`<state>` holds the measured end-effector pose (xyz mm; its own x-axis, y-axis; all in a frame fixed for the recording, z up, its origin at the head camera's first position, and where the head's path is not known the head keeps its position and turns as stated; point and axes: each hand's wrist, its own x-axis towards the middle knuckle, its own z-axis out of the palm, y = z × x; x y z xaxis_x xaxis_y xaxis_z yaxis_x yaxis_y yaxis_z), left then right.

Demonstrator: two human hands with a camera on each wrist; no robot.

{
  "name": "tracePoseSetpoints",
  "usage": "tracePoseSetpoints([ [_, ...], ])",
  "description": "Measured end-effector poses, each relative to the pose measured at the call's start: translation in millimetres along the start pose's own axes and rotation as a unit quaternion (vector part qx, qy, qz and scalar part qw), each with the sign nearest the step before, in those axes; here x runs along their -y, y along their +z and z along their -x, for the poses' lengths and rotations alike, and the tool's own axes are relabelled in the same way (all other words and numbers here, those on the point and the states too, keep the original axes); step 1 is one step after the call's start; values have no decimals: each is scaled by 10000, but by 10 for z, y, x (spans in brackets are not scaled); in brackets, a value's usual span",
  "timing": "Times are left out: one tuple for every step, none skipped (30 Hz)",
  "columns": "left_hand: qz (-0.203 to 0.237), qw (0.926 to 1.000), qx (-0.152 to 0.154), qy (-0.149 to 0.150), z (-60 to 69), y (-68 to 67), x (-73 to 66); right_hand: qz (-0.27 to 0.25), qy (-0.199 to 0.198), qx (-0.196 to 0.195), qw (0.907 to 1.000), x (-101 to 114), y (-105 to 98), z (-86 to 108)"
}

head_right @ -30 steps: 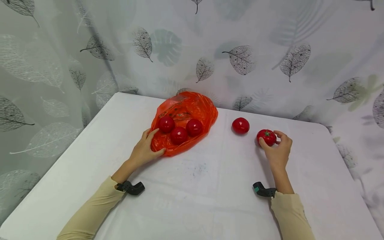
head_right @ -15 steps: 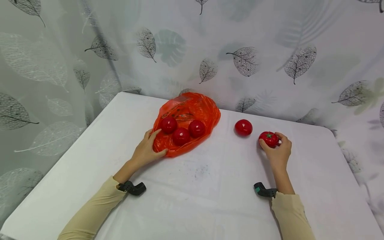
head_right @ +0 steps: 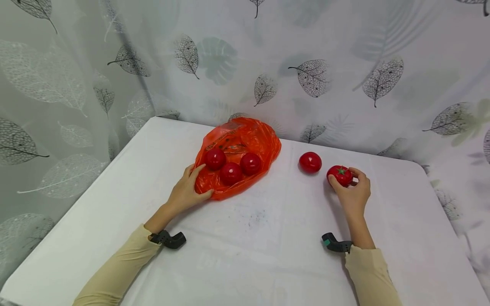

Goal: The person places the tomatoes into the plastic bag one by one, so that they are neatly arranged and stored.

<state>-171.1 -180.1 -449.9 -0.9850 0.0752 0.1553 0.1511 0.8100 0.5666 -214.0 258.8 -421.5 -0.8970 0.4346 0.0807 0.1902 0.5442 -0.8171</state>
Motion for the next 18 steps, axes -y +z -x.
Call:
tracePoseSetpoints([
  [-8,10000,4,-8,-1,-2,1,-35,-6,-39,10000,17,3,7],
  [-10,10000,4,-12,-2,-4,2,-77,-20,-73,9999,37,6,16],
  [-11,10000,5,-18,-2,-6,2,-96,-8,-112,9999,53,13,24],
  [-2,10000,3,-20,-2,-7,2,-130,-5,-149,9998,69,19,34],
  [5,10000,4,-21,-2,-9,2,-140,-41,-184,9997,87,23,46],
  [6,10000,10,-30,0,-10,3,-148,-84,-223,9996,102,27,56],
  [2,10000,16,-36,1,-10,4,-161,-121,-239,9995,117,32,66],
  [9,10000,21,-38,4,-12,3,-197,-150,-243,9994,132,35,78],
  [10,10000,26,-43,5,-12,3,-223,-167,-242,9993,145,41,85],
  [18,10000,29,-47,7,-12,3,-263,-216,-230,9992,163,42,95],
  [21,10000,36,-56,8,-13,1,-282,-253,-208,9991,180,45,101],
  [21,10000,43,-65,9,-13,0,-306,-260,-190,9990,195,52,105],
  [27,10000,43,-65,10,-14,-2,-332,-259,-156,9990,215,56,116],
  [41,10000,42,-67,10,-15,-5,-356,-266,-131,9989,233,61,125],
  [50,10000,39,-71,11,-16,-7,-368,-274,-116,9989,249,68,131],
  [62,10000,31,-65,10,-17,-10,-386,-295,-110,9988,267,74,138],
  [69,10000,19,-54,9,-17,-13,-404,-319,-109,9986,281,81,142],
  [55,10000,8,-39,7,-15,-14,-424,-346,-112,9984,295,86,147],
])
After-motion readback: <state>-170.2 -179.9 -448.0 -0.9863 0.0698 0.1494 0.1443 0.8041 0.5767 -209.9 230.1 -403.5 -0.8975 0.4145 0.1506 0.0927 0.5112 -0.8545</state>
